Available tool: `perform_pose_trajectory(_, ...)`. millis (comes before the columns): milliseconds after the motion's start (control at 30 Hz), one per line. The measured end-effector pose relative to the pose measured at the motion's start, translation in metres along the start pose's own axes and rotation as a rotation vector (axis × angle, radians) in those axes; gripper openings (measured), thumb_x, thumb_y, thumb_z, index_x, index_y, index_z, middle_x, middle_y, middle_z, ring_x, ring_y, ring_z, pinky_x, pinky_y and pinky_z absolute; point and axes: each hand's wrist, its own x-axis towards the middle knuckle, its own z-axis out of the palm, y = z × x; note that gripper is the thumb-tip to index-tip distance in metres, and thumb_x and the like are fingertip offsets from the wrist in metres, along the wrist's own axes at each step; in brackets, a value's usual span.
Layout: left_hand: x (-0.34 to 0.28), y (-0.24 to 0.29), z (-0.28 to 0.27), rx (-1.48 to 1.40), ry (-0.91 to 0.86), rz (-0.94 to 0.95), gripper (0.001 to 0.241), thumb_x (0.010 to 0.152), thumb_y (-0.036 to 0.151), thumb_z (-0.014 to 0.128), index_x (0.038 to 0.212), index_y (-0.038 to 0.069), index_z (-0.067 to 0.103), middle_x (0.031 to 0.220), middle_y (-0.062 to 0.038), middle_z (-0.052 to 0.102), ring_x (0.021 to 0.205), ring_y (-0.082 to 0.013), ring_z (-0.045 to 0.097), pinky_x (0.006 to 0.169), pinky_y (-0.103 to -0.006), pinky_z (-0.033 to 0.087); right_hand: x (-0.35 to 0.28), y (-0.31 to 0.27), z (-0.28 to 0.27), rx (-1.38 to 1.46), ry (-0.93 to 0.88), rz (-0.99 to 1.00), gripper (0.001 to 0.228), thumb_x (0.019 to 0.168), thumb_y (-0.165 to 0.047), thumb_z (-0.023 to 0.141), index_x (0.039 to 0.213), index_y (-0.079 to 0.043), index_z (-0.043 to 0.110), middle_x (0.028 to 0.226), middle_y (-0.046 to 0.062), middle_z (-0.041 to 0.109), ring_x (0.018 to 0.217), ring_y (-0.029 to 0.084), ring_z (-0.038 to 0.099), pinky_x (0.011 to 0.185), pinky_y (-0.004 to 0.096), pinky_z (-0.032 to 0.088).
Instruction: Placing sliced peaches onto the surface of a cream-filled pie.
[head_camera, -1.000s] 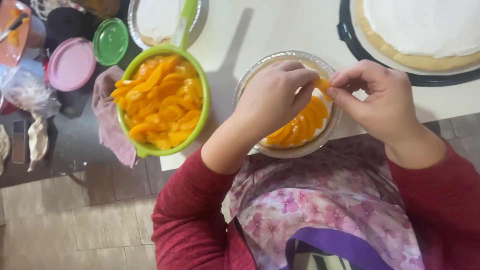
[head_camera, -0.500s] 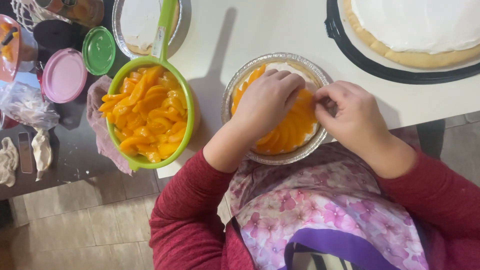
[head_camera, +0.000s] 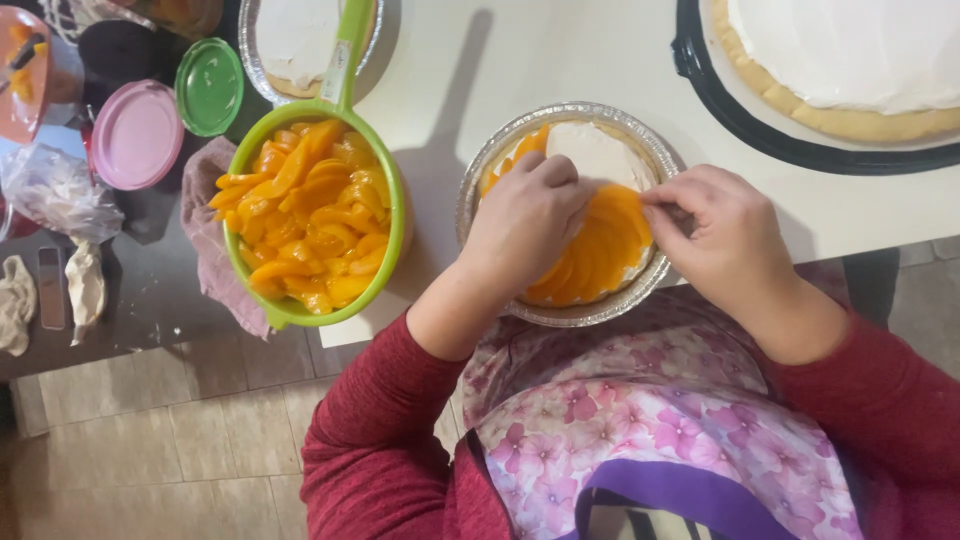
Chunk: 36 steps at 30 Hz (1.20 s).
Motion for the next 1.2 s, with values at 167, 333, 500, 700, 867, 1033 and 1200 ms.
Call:
perform_pose_trajectory(167, -0.033, 0.027, -0.080, 0.200, 0.088, -0.155, 0.018, 0.089, 0.010, 0.070, 0.107, 0.011, 0.073, 0.100, -0.005, 0.062, 0.089, -0.0241, 0.057, 0.080, -0.0355, 0.052, 0.006, -0.010, -0.023, -0.053, -0.095, -0.011, 0.015, 0.096, 0.006, 0.076, 0.110, 0.009, 0.076, 0.105, 0.018, 0.066, 0.074, 0.024, 0.058, 0.065, 0.034, 0.048)
perform_pose_trajectory(333, -0.090, 0.003, -0.171, 0.313, 0.425, -0.354, 0.014, 0.093, 0.000, 0.074, 0.107, 0.002, 0.072, 0.100, -0.008, 0.075, 0.087, -0.0240, 0.069, 0.083, -0.0370, 0.054, -0.010, 0.044, 0.007, 0.000, -0.064, -0.051, 0.025, 0.107, 0.026, 0.067, 0.133, 0.025, 0.067, 0.133, 0.034, 0.055, 0.093, 0.036, 0.060, 0.079, 0.040, 0.052)
perform_pose_trajectory(500, -0.112, -0.044, -0.150, 0.439, 0.098, -0.382, 0.019, 0.084, 0.003, 0.065, 0.101, 0.007, 0.073, 0.107, -0.007, 0.070, 0.096, -0.0301, 0.064, 0.085, -0.0419, 0.056, -0.007, 0.065, 0.022, 0.154, -0.095, 0.089, 0.031, 0.120, 0.024, 0.050, 0.151, 0.025, 0.049, 0.117, 0.033, 0.052, 0.095, 0.033, 0.051, 0.072, 0.036, 0.047)
perform_pose_trajectory(700, -0.115, -0.060, -0.137, 0.482, 0.093, -0.294, 0.012, 0.082, 0.012, 0.068, 0.093, 0.011, 0.069, 0.098, -0.004, 0.069, 0.091, -0.0292, 0.060, 0.087, -0.0433, 0.051, -0.009, 0.049, 0.013, 0.205, -0.058, 0.119, 0.031, 0.118, 0.023, 0.055, 0.149, 0.027, 0.050, 0.114, 0.033, 0.056, 0.091, 0.033, 0.055, 0.073, 0.036, 0.049)
perform_pose_trajectory(867, -0.123, -0.056, -0.141, 0.418, 0.117, -0.312, 0.013, 0.081, 0.012, 0.074, 0.094, 0.011, 0.073, 0.097, -0.004, 0.070, 0.087, -0.0278, 0.064, 0.080, -0.0392, 0.054, -0.009, 0.030, 0.004, 0.195, -0.075, 0.159, 0.035, 0.111, 0.026, 0.057, 0.145, 0.027, 0.051, 0.115, 0.032, 0.056, 0.092, 0.031, 0.056, 0.075, 0.034, 0.050)
perform_pose_trajectory(1033, -0.129, -0.051, -0.151, 0.308, 0.203, -0.366, 0.005, 0.084, 0.008, 0.072, 0.087, 0.009, 0.075, 0.088, -0.005, 0.069, 0.076, -0.0284, 0.063, 0.071, -0.0378, 0.053, -0.011, 0.034, 0.005, 0.220, -0.086, 0.157, 0.035, 0.112, 0.026, 0.057, 0.146, 0.027, 0.049, 0.117, 0.032, 0.054, 0.092, 0.031, 0.056, 0.076, 0.034, 0.050)
perform_pose_trajectory(1200, -0.125, -0.045, -0.172, 0.390, 0.367, -0.380, 0.010, 0.083, 0.000, 0.076, 0.091, 0.006, 0.075, 0.091, -0.005, 0.071, 0.070, -0.0210, 0.065, 0.066, -0.0328, 0.055, -0.005, 0.022, 0.000, 0.083, -0.066, 0.097, 0.037, 0.108, 0.027, 0.064, 0.143, 0.029, 0.054, 0.116, 0.037, 0.060, 0.091, 0.037, 0.063, 0.072, 0.038, 0.055)
